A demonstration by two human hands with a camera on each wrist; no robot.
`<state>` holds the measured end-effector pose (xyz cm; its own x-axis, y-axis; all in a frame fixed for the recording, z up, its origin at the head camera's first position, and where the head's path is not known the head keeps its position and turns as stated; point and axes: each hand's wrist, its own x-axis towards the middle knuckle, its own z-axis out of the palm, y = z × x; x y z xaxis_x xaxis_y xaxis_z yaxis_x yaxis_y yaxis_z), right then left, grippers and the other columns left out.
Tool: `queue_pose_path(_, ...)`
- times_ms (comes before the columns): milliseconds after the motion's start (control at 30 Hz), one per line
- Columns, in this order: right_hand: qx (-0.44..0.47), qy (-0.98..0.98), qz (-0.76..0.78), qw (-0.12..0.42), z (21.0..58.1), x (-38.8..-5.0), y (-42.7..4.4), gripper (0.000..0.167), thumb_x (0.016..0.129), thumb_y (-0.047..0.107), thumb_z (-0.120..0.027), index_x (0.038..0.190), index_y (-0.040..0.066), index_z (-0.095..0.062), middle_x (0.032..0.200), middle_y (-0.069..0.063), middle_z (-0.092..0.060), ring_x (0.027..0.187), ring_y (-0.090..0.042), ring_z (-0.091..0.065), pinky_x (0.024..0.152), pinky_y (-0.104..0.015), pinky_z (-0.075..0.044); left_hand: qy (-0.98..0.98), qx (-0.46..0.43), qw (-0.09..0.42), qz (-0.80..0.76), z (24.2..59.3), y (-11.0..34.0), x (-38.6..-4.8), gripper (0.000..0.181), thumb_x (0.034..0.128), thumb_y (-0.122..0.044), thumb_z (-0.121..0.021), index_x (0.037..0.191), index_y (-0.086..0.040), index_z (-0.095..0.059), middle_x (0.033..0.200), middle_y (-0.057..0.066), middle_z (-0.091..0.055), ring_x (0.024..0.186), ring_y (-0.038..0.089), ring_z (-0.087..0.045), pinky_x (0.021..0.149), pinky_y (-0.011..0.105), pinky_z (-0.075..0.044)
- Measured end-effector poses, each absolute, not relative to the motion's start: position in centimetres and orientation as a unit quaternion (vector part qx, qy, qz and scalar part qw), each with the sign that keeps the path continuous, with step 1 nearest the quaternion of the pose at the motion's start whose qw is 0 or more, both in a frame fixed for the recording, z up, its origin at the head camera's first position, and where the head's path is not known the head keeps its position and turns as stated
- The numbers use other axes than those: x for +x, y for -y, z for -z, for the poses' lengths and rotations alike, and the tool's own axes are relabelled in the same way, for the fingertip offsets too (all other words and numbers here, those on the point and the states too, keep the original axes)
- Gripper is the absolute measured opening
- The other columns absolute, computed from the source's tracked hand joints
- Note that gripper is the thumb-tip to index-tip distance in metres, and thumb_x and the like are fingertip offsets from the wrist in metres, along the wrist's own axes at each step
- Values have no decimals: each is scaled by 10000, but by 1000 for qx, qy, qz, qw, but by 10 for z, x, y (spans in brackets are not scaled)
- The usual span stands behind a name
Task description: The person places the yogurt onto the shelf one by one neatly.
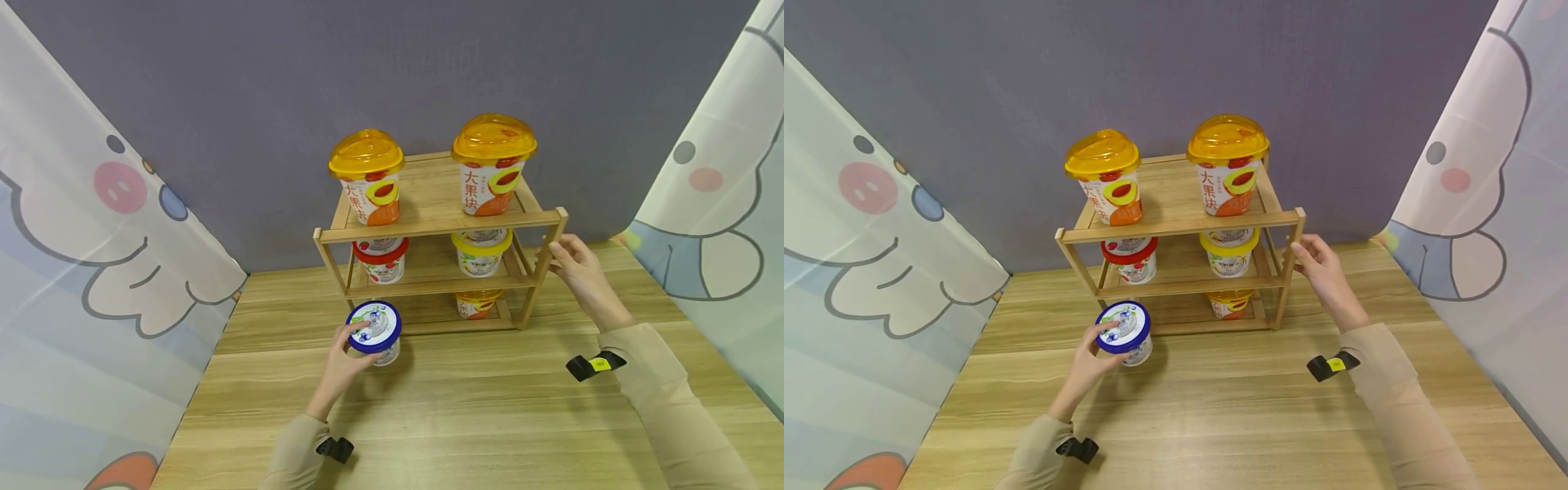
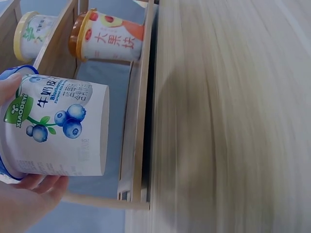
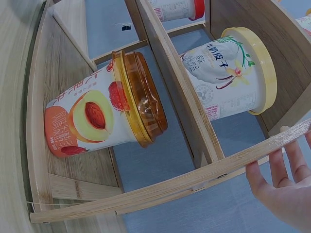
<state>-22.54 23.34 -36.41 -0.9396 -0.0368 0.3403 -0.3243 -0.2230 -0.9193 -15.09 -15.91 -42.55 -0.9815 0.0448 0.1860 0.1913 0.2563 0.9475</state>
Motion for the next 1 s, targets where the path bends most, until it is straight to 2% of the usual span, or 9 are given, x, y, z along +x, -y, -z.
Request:
queue_pose_path(367,146,621,-765,91,364,-225,-234,79,912,164,-479,963,151,-537,925,54,-562,855,-50,-564,721,-148,-452,793,-78,74,600,430,142,-160,543,639,28,-755,1125,9,-514,1223,225,-394,1116,351,-390,942,481,-323)
queue_pose_path(633,151,617,-766,93,364,-225,-234,75,912,164,-478,955,148,-537,924,55,-568,853,-56,-565,720,-153,-451,782,-64,61,617,437,137,-170,588,652,26,-744,1165,10,-459,1219,228,-404,1082,362,-430,905,476,-355)
queue_pose_path(867,153,613,-769,95,365,-225,-234,78,910,157,-480,955,146,-543,956,56,-561,858,-56,-572,717,-155,-457,785,-55,68,613,463,138,-188,651,652,-46,-766,1206,-33,-426,1200,194,-424,1011,293,-475,812,354,-425)
queue_pose_path(1000,152,613,-769,94,364,-225,-234,78,910,159,-480,954,146,-542,941,41,-561,853,-54,-570,715,-154,-455,782,-54,65,617,465,136,-195,655,661,-36,-754,1216,-20,-406,1193,215,-429,1009,309,-483,792,337,-439)
